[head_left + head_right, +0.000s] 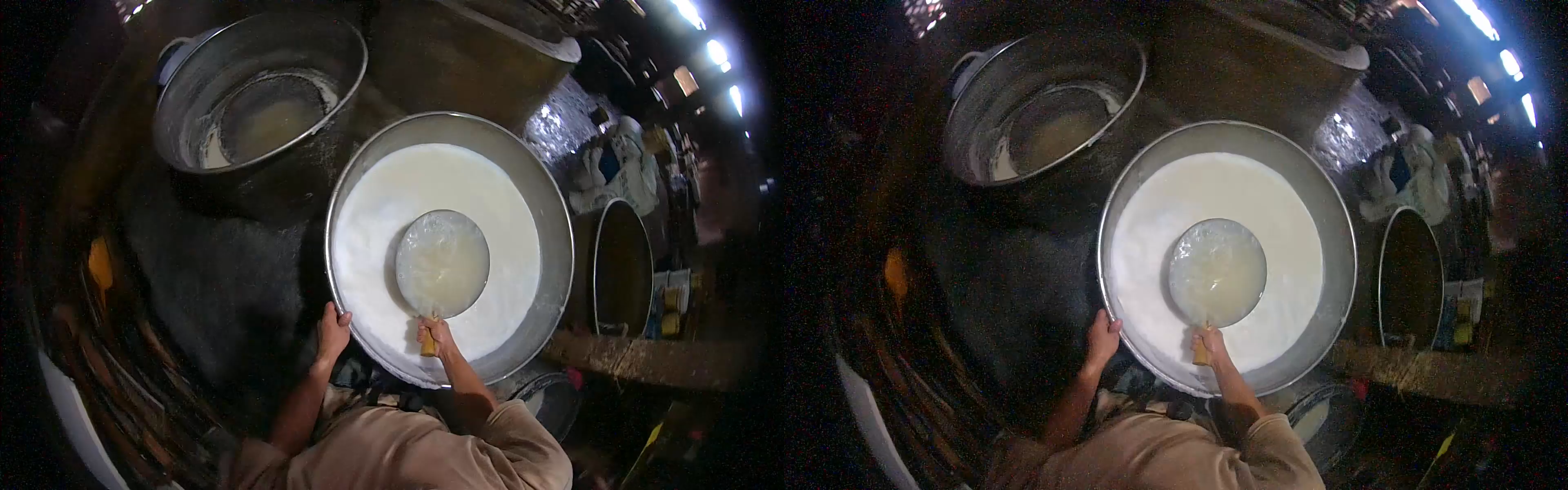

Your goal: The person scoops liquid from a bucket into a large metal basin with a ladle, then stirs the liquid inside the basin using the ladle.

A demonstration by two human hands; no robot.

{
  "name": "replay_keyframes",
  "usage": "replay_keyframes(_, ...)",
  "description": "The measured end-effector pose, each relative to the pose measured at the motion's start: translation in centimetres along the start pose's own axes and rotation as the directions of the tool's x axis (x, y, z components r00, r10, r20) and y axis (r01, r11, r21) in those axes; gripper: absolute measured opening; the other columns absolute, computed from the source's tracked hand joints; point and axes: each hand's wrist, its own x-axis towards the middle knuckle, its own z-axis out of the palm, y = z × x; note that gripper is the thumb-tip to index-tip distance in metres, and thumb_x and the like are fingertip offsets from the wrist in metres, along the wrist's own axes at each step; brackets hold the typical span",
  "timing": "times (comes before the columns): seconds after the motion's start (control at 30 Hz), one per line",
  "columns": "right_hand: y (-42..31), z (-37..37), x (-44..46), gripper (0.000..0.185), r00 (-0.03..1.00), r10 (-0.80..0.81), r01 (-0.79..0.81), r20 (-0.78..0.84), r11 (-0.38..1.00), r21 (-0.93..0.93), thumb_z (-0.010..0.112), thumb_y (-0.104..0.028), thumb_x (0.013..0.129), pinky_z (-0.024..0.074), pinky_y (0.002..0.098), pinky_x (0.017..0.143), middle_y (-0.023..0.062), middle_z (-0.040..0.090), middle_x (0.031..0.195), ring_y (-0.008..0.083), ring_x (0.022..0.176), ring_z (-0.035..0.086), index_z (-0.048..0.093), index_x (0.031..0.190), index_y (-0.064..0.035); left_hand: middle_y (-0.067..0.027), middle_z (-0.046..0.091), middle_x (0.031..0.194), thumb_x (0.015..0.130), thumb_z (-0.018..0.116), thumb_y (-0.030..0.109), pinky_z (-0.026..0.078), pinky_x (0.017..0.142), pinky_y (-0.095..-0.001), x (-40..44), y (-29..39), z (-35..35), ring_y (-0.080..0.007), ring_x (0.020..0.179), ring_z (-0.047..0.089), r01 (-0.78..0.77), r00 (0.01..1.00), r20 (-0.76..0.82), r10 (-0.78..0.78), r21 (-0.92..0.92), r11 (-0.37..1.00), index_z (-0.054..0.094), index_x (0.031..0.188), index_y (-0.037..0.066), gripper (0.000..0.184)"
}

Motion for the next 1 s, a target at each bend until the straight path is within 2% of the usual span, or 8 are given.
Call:
replay_keyframes(0.17,-0.8,2.2,2.4,0.004,1.0,0.02,-0.021,-0.008,0.995,-0.096,0.051,-0.001,0.079,0.0429,0.0295,0.04,0.005,0.046,0.054,0.0154,0.041,0.044,0.05,0.075,0.0003,-0.0222,0.06,0.088,0.081,0.059,0.019,0.042,0.072,-0.0478,-0.2,2.1,-0.5,-0.043,0.085,0.056,0.162,0.987,0.001,-0.163,0.11,0.981,0.045,0.104,0.004,0.031)
replay_keyframes(0.47,-0.9,-2.3,5.8,0.006,0.993,0.117,-0.121,-0.034,0.975,-0.184,0.052,-0.003,0.081,0.0437,0.0274,0.04,0.0035,0.048,0.055,0.014,0.043,0.047,0.053,0.076,0.0005,-0.0228,0.061,0.086,0.079,0.06,0.017,0.044,0.069,-0.0468,0.5,0.5,0.3,-0.0424,0.084,0.058,0.068,0.992,-0.108,-0.061,0.055,0.996,0.047,0.101,0.002,0.029)
replay_keyframes(0.57,-1.6,-5.6,5.6,0.006,0.979,0.205,-0.205,-0.01,0.978,-0.047,0.054,-0.004,0.081,0.0435,0.0269,0.041,0.0024,0.048,0.055,0.0135,0.044,0.047,0.053,0.075,-0.0012,-0.0232,0.061,0.09,0.078,0.061,0.017,0.045,0.072,-0.0464,0.5,-0.3,1.1,-0.0425,0.087,0.057,0.053,0.988,-0.148,-0.038,0.097,0.994,0.048,0.103,0.0,0.033)
replay_keyframes(0.7,-3.3,-8.7,3.7,0.005,0.989,-0.027,-0.022,-0.148,0.946,-0.324,0.055,-0.001,0.078,0.0434,0.0307,0.039,0.0051,0.048,0.055,0.0156,0.044,0.048,0.052,0.075,-0.0002,-0.0238,0.06,0.095,0.078,0.061,0.019,0.043,0.079,-0.0461,0.4,0.5,1.1,-0.0409,0.092,0.056,0.088,0.982,-0.178,-0.066,0.115,0.99,0.049,0.105,-0.001,0.035)
replay_keyframes(0.73,-3.5,-10.7,4.5,0.006,0.991,0.011,-0.044,-0.131,0.966,-0.254,0.057,0.001,0.076,0.0438,0.0337,0.038,0.0076,0.049,0.056,0.0181,0.044,0.049,0.051,0.073,0.0003,-0.024,0.06,0.096,0.078,0.061,0.019,0.043,0.08,-0.0459,1.3,-1.4,1.6,-0.0405,0.093,0.056,0.081,0.985,-0.156,-0.068,0.077,0.994,0.05,0.105,-0.001,0.035)
replay_keyframes(0.9,-7.1,-15.0,1.0,0.006,0.955,-0.199,0.084,-0.222,0.894,-0.44,0.058,0.002,0.072,0.0431,0.0333,0.039,0.0097,0.052,0.056,0.0192,0.044,0.052,0.053,0.068,0.0012,-0.0244,0.059,0.099,0.08,0.061,0.022,0.043,0.083,-0.0431,2.9,-4.8,2.6,-0.041,0.094,0.055,0.024,0.992,-0.126,-0.019,0.045,0.999,0.05,0.111,-0.001,0.04)
replay_keyframes(0.93,-7.8,-16.4,0.4,0.007,0.943,-0.233,0.089,-0.239,0.865,-0.495,0.058,0.002,0.071,0.0424,0.0321,0.039,0.0103,0.054,0.057,0.0188,0.044,0.052,0.054,0.066,0.0018,-0.0217,0.054,0.112,0.08,0.061,0.023,0.04,0.088,-0.0438,1.7,-2.5,1.8,-0.0388,0.104,0.051,0.107,0.99,-0.106,-0.09,0.164,0.981,0.047,0.117,0.001,0.046)
replay_keyframes(1.0,-9.1,-20.2,1.3,0.006,0.874,-0.379,0.124,-0.305,0.779,-0.615,0.058,0.001,0.07,0.0428,0.0339,0.041,0.0105,0.055,0.058,0.0211,0.045,0.053,0.055,0.068,0.0044,-0.0185,0.046,0.123,0.08,0.061,0.023,0.037,0.091,-0.0463,-0.2,-1.0,2.6,-0.0369,0.112,0.044,0.11,0.951,-0.309,-0.012,0.299,0.948,0.044,0.119,0.003,0.048)
